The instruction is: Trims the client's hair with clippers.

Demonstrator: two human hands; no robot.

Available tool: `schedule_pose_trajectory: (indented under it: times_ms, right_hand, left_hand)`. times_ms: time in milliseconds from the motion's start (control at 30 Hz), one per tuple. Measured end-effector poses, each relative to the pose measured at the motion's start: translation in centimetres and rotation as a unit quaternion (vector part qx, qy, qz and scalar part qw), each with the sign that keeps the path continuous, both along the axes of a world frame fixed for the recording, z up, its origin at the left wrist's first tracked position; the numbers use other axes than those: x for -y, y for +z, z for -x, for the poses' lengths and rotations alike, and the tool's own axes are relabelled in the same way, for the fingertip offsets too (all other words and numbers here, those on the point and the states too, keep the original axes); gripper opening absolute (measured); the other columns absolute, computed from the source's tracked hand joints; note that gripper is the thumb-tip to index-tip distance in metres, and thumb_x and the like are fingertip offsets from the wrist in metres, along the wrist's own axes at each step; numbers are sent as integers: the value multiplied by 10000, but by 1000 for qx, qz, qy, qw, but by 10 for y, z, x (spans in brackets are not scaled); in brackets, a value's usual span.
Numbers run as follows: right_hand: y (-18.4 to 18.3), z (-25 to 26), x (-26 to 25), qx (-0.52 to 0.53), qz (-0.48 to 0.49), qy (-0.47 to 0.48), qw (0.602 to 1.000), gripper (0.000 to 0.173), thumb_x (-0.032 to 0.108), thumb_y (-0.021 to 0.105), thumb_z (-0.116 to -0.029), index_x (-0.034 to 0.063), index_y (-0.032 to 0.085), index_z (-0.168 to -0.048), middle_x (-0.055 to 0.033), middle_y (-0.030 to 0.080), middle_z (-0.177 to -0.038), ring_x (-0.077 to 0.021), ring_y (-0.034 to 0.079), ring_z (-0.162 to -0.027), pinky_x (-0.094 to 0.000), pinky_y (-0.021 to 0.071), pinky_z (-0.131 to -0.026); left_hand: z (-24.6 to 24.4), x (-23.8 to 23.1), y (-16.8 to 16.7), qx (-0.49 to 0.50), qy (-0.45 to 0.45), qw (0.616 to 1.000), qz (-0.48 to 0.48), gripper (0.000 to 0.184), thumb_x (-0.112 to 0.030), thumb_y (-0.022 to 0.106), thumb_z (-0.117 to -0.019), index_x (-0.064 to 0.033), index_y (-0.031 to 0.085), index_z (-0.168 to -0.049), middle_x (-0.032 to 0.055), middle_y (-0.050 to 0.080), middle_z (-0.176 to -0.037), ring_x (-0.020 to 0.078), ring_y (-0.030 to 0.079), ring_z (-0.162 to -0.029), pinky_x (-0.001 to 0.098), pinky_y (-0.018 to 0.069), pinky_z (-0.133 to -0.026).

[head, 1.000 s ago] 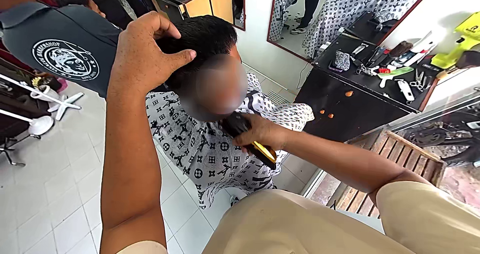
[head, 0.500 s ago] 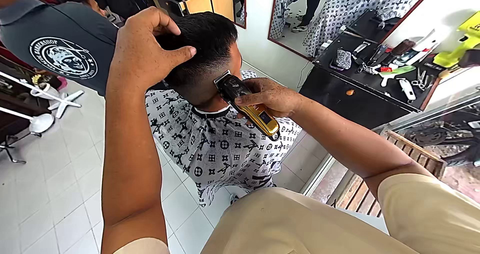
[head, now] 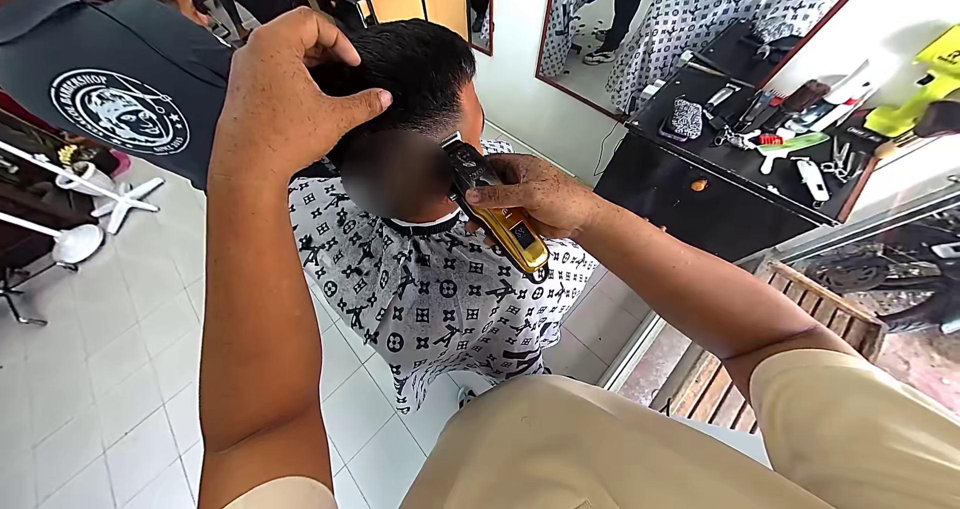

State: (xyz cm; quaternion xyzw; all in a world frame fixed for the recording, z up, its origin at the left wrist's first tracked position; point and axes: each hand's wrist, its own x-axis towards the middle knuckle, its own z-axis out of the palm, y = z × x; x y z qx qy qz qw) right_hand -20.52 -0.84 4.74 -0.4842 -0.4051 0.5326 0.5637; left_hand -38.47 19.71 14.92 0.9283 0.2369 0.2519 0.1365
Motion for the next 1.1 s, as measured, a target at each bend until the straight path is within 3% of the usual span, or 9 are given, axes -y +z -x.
schedule_pose_trajectory:
  times_ms: [133, 333, 900, 1000, 1100]
  right_hand:
    - [-4, 2, 2, -11, 15, 17, 1000, 322, 77, 646, -974, 8, 514, -1260, -134, 688, -961, -233, 730, -758, -385, 649, -644]
    - [-2, -3, 1, -26, 6, 19, 999, 297, 170, 625, -985, 35, 525, -1230, -127, 700, -959, -234, 738, -774, -386, 650, -647]
    - [1, 12, 2, 1, 7, -15, 1000, 306, 109, 648, -981, 23, 515, -1242, -119, 692, -966, -223, 736, -771, -377, 652, -654]
    - [-5, 16, 2, 33, -26, -32, 999, 401, 81, 692, -945, 1, 501, -1289, -136, 681, -992, -232, 728, -783, -382, 650, -670]
    - [-4, 22, 5, 54, 3, -14, 998, 417, 63, 716, -926, 4, 527, -1294, -130, 689, -995, -222, 731, -776, -372, 653, -655]
  left_hand:
    - [0, 0, 0, -2, 3, 1000, -1, 566, -480, 771, -852, -92, 631, -1239, 119, 653, -1259, 224, 601, -1209, 460, 455, -1043]
    - [1, 3, 1, -4, 6, 1000, 5, 560, -461, 781, -859, -82, 630, -1244, 129, 652, -1257, 236, 605, -1202, 473, 456, -1044]
    - [3, 3, 1, -7, 6, 1000, 7, 572, -484, 768, -863, -88, 627, -1250, 138, 649, -1259, 254, 603, -1198, 502, 453, -1026]
    - [3, -1, -2, 2, -6, 1000, 6, 572, -490, 765, -862, -93, 626, -1248, 131, 654, -1243, 234, 614, -1166, 481, 467, -1010]
    - [3, -4, -3, 10, -15, 1000, 6, 563, -480, 768, -860, -94, 628, -1244, 127, 658, -1234, 227, 618, -1159, 476, 472, -1003]
